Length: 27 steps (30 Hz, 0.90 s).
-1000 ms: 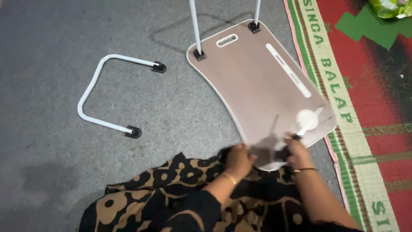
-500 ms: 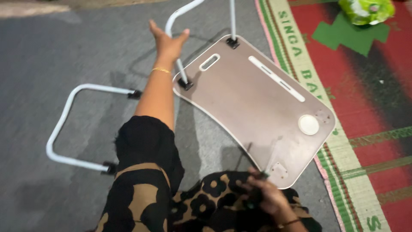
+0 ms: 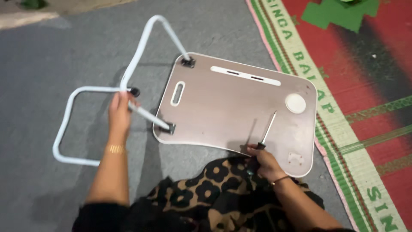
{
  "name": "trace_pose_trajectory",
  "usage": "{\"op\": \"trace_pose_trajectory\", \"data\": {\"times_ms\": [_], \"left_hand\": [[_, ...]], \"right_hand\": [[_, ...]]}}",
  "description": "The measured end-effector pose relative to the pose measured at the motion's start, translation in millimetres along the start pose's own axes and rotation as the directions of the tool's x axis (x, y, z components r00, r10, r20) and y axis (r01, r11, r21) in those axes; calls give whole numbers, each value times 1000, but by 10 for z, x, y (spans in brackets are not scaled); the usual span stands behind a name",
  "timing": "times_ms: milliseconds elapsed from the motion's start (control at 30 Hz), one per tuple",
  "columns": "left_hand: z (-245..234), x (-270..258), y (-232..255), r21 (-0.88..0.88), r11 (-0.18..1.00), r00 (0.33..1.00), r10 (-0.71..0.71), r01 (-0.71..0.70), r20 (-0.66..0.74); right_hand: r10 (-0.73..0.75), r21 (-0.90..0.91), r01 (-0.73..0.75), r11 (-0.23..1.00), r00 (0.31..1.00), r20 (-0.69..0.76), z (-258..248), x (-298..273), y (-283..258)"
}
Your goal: The person sits on the floor and uses a screwdriver to attach white metal legs to a brown tabletop. They tighten screws at each leg joint, then detach one leg and reattach it to a different mounting point on the tabletop.
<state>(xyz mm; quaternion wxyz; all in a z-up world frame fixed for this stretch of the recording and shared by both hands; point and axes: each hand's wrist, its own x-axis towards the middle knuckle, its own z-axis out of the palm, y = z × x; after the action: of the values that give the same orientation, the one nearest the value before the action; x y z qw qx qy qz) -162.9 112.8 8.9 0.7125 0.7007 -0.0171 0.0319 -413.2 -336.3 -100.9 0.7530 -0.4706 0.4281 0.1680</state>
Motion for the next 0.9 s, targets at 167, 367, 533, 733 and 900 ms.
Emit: {"op": "trace_pose_trajectory", "data": {"times_ms": [167,367,533,733,900], "left_hand": [[-526,-1638,209,-285,956,996,-81,68,-33],[127,-2475,572,-124,952,960,-277,279,37],[1144,-2537,800,-25,943,935,-326,332,138],[2454,-2073,615,253,965,935,-148,65,322],[3370,-1115,189,439,893,964,-195,97,182]], "right_hand": [[-289,-244,295,924,955,61,-42,528,-20],[-540,-271,544,794,836,96,645,866,-744],[-590,-397,589,705,796,134,1025,276,-629],[-681,-94,677,730,732,-17,532,-393,-565],[-574,-49,572,819,818,-33,116,-473,-258]]}}
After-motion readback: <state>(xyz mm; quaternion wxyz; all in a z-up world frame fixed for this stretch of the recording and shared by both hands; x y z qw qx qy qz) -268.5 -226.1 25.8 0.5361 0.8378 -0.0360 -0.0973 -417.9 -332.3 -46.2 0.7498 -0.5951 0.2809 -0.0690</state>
